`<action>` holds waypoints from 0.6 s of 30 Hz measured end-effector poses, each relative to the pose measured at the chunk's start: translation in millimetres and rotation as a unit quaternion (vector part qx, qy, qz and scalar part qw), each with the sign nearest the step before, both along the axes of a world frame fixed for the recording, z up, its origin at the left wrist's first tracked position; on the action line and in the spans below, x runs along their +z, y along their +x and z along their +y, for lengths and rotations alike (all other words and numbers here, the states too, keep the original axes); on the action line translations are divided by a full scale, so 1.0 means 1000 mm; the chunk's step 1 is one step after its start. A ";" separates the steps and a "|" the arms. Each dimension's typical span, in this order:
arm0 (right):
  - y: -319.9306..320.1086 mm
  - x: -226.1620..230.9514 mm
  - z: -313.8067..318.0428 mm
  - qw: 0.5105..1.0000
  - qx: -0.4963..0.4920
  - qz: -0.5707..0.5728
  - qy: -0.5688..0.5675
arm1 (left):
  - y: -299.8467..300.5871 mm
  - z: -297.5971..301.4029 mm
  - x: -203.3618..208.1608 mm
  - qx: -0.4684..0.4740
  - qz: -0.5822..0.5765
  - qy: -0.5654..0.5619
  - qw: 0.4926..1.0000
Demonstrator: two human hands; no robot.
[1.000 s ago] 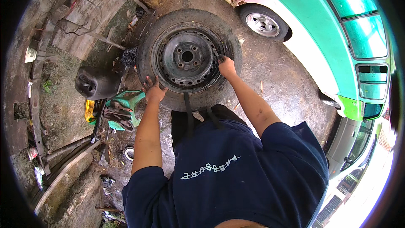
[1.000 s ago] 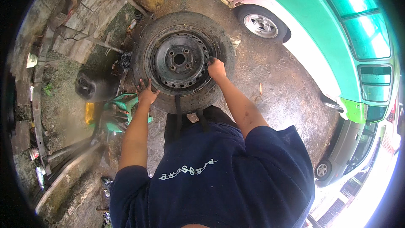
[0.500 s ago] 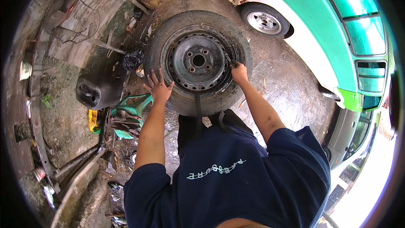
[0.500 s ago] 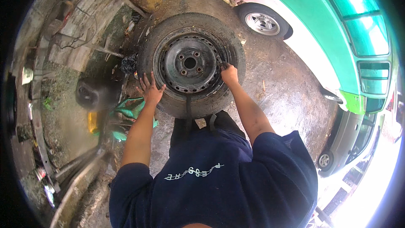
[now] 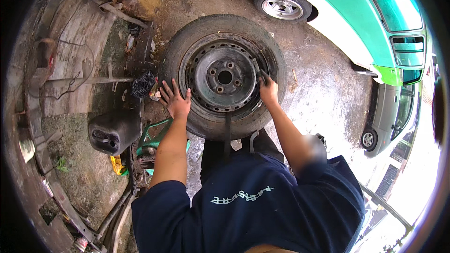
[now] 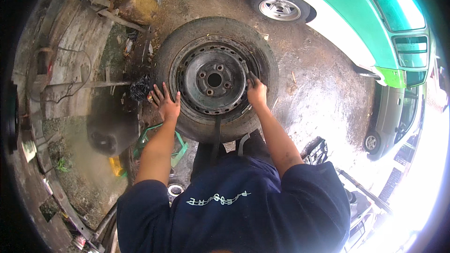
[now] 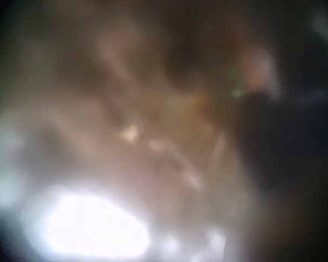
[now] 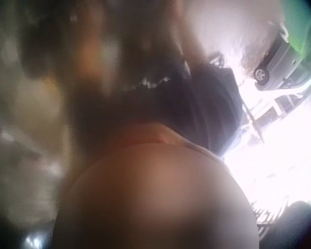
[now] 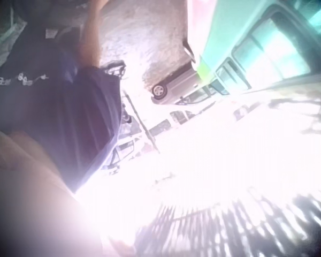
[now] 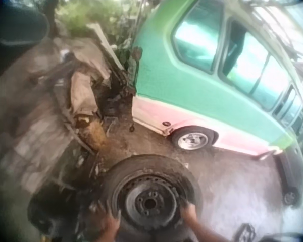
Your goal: The person uses a tire iron to pry the bead of a car tire off its rim. They repeatedly insert the tool between the tire and rim, lever the bead downward, and rotate the tire to continue the process around the circumference.
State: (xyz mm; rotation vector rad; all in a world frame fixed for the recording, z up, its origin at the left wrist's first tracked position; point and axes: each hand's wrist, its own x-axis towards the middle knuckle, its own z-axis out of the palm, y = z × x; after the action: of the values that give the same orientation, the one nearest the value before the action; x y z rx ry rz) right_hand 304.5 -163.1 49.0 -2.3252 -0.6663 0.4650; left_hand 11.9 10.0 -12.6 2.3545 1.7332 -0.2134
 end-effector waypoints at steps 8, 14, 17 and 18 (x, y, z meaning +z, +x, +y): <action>0.021 -0.013 0.036 0.998 -0.027 0.012 -0.059 | -0.002 0.003 -0.002 0.006 -0.037 -0.001 0.999; 0.000 0.006 0.023 0.996 -0.032 0.026 -0.076 | -0.003 0.002 -0.004 0.006 -0.052 0.005 0.999; 0.007 0.006 0.038 0.990 -0.048 0.001 -0.133 | -0.004 0.003 -0.005 0.005 -0.063 0.002 0.998; 0.007 0.005 0.043 0.993 -0.018 -0.026 -0.112 | -0.005 0.003 -0.005 0.006 -0.053 -0.002 0.999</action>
State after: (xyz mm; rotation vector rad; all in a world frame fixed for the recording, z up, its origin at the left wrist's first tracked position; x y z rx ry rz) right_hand 311.4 -120.6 53.9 -2.5641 -0.6227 0.4872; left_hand 7.4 13.4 -17.7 2.3089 1.6952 -0.0878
